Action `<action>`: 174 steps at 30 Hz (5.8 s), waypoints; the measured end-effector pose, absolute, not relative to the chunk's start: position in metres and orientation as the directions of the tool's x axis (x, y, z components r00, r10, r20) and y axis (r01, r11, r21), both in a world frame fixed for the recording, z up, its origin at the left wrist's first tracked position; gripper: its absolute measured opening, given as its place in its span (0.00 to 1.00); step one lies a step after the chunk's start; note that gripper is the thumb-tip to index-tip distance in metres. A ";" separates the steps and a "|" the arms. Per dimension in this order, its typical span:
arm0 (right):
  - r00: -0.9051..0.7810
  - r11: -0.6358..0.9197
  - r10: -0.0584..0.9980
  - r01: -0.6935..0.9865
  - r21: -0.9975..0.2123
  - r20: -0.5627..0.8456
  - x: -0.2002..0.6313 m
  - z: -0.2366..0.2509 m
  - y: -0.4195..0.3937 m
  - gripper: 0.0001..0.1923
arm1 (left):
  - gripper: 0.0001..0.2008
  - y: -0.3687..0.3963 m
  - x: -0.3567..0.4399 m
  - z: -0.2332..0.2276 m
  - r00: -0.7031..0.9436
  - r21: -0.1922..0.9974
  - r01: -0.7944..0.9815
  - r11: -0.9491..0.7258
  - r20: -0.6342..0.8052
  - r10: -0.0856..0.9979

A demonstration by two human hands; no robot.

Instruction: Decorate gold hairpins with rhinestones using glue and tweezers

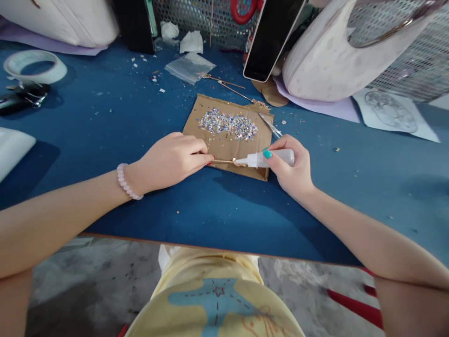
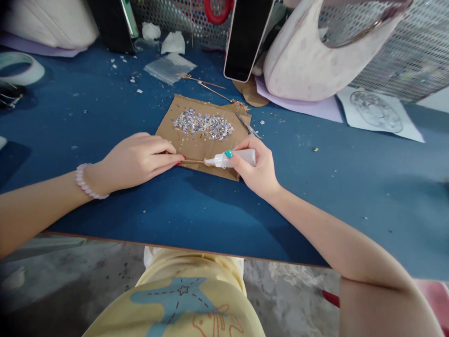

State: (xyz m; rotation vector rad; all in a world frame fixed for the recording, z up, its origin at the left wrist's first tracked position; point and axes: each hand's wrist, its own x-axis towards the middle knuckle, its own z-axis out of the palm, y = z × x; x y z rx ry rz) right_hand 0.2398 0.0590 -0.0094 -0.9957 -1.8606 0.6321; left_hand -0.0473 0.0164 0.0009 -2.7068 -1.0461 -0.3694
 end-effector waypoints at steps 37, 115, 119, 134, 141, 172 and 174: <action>-0.278 0.555 0.832 0.397 -0.731 0.481 0.243 -0.010 0.061 0.26 | 0.15 0.016 -0.045 0.001 0.712 -0.074 0.677 -0.732 0.316 0.627; -0.159 0.375 0.921 0.100 -0.922 0.357 0.214 -0.014 0.097 0.32 | 0.16 0.016 -0.046 -0.005 0.698 -0.074 0.675 -0.734 0.387 0.602; -0.173 0.409 0.908 0.175 -0.895 0.381 0.199 -0.023 0.111 0.33 | 0.16 0.021 -0.051 -0.005 0.694 -0.066 0.677 -0.733 0.386 0.607; -0.195 0.395 0.911 0.167 -0.903 0.362 0.198 -0.032 0.107 0.31 | 0.16 0.024 -0.053 -0.004 0.700 -0.025 0.660 -0.751 0.384 0.602; -0.187 0.399 0.910 0.148 -0.905 0.371 0.199 -0.032 0.107 0.30 | 0.17 0.023 -0.053 -0.003 0.697 -0.021 0.676 -0.737 0.343 0.629; -0.197 0.420 0.901 0.161 -0.893 0.388 0.198 -0.030 0.106 0.31 | 0.16 0.023 -0.054 -0.003 0.710 -0.022 0.658 -0.753 0.352 0.610; -0.200 0.414 0.902 0.137 -0.900 0.384 0.198 -0.030 0.106 0.31 | 0.16 0.023 -0.055 -0.003 0.708 -0.022 0.660 -0.751 0.351 0.612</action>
